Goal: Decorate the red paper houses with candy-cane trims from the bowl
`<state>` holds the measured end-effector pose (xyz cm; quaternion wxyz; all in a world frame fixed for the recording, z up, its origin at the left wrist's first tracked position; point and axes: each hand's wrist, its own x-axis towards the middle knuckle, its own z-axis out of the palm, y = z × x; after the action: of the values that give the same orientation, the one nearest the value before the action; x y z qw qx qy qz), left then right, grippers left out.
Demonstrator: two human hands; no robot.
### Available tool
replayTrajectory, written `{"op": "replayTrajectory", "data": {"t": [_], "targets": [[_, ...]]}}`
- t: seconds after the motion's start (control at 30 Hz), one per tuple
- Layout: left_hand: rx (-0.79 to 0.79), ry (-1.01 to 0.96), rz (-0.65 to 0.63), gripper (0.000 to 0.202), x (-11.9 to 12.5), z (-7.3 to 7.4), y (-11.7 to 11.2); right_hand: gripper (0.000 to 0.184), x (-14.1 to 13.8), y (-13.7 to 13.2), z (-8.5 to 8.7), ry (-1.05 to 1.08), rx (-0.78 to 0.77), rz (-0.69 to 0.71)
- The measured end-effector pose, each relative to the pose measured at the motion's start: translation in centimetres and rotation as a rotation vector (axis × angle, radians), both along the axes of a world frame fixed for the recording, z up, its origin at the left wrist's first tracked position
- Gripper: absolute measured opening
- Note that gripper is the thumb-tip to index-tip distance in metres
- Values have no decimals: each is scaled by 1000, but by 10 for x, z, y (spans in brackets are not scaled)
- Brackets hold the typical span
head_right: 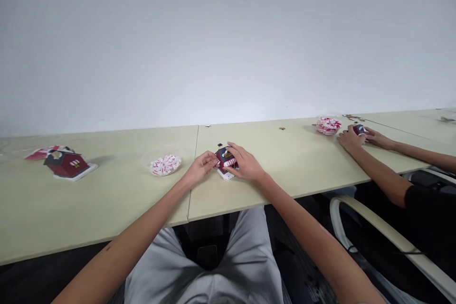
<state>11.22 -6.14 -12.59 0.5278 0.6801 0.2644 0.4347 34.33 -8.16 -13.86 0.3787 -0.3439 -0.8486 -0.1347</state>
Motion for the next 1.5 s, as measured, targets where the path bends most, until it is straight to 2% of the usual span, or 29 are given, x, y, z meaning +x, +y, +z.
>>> {"op": "replayTrajectory", "data": {"t": [0.4, 0.5, 0.7, 0.87, 1.23, 1.37, 1.5], "targets": [[-62, 25, -12, 43, -2, -2, 0, 73, 0, -1, -2, -3, 1, 21], [23, 55, -19, 42, -3, -4, 0, 74, 1, -2, -2, 15, 5, 45], [243, 266, 32, 42, -6, -9, -3, 73, 0, -5, 0, 57, 4, 76], [308, 317, 56, 43, -5, -11, -4, 74, -2, -4, 0, 41, 31, 62], [271, 326, 79, 39, 1, -10, -7, 72, -3, -3, -2, 26, 138, -12], [206, 177, 108, 40, 6, -11, -6, 73, -4, -2, -3, 42, 161, -52], [24, 32, 48, 51, 10, -8, -8, 73, -7, -1, -5, 23, 179, -77]]}}
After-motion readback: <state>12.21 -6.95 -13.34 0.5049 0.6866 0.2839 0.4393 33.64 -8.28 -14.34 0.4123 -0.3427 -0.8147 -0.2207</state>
